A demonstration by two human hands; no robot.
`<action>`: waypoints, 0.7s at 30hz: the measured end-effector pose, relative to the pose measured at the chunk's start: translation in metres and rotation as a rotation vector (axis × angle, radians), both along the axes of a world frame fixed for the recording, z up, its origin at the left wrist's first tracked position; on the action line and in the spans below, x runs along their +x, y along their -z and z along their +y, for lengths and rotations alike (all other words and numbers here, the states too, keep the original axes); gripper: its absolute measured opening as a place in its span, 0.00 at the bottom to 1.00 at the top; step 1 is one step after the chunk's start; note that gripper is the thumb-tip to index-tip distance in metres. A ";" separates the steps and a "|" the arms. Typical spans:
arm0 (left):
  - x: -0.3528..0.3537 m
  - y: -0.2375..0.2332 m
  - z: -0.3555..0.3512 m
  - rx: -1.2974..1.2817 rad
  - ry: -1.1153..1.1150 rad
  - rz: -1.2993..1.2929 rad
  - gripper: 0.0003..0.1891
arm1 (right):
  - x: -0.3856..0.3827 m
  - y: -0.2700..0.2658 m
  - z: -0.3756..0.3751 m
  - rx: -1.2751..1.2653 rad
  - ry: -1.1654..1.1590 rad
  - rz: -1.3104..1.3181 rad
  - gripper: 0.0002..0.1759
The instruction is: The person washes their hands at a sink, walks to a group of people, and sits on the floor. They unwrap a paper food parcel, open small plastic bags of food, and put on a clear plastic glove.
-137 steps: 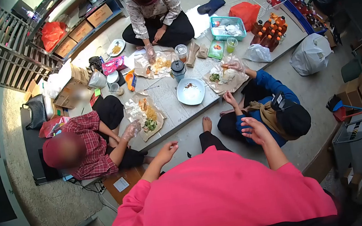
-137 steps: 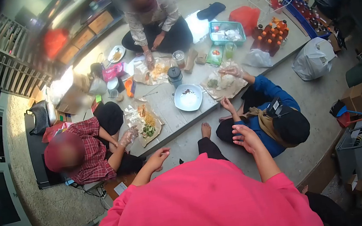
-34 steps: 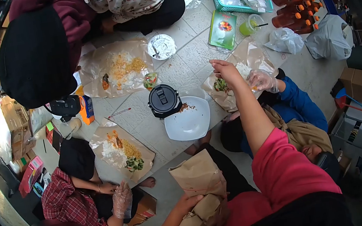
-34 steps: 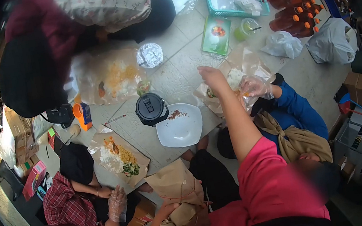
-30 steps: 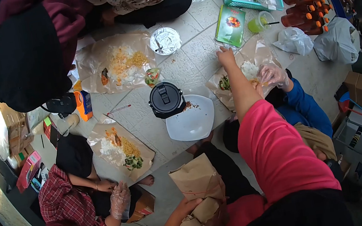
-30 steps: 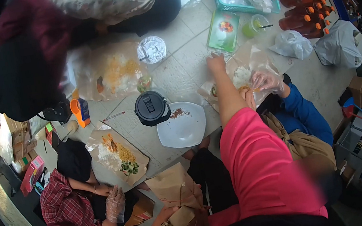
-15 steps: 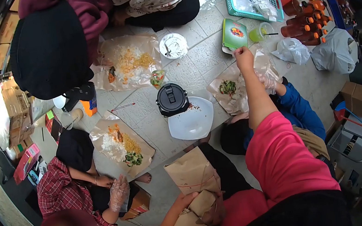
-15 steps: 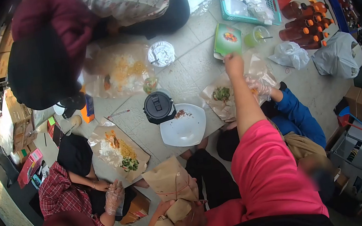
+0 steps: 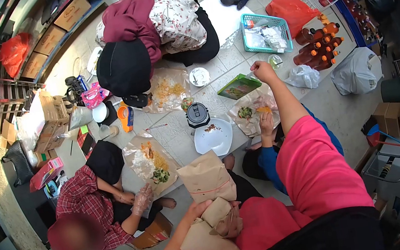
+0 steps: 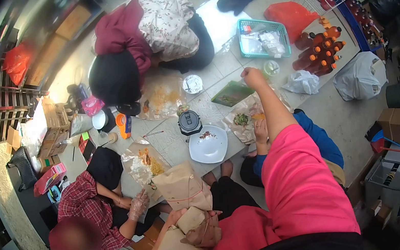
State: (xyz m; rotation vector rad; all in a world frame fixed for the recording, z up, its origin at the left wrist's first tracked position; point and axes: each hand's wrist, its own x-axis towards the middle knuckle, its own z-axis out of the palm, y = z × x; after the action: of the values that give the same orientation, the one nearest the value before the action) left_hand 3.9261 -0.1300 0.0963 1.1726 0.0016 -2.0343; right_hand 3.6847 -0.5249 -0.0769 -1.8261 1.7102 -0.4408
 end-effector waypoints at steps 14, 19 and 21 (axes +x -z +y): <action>0.010 -0.049 0.029 -0.154 -0.102 0.238 0.30 | 0.040 -0.106 -0.020 -0.056 -0.071 0.128 0.10; 0.009 -0.070 0.023 -0.263 -0.054 0.439 0.30 | 0.012 -0.194 -0.006 0.309 0.280 -0.580 0.15; 0.006 -0.082 0.024 -0.312 -0.024 0.497 0.31 | -0.003 -0.224 0.028 0.430 0.425 -0.856 0.11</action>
State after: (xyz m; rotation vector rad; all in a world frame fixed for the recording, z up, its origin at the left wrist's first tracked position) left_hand 3.9322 -0.1063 0.1780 0.4586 -0.0551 -2.1593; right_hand 3.6820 -0.4966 0.1470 -0.7698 1.3969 -0.8076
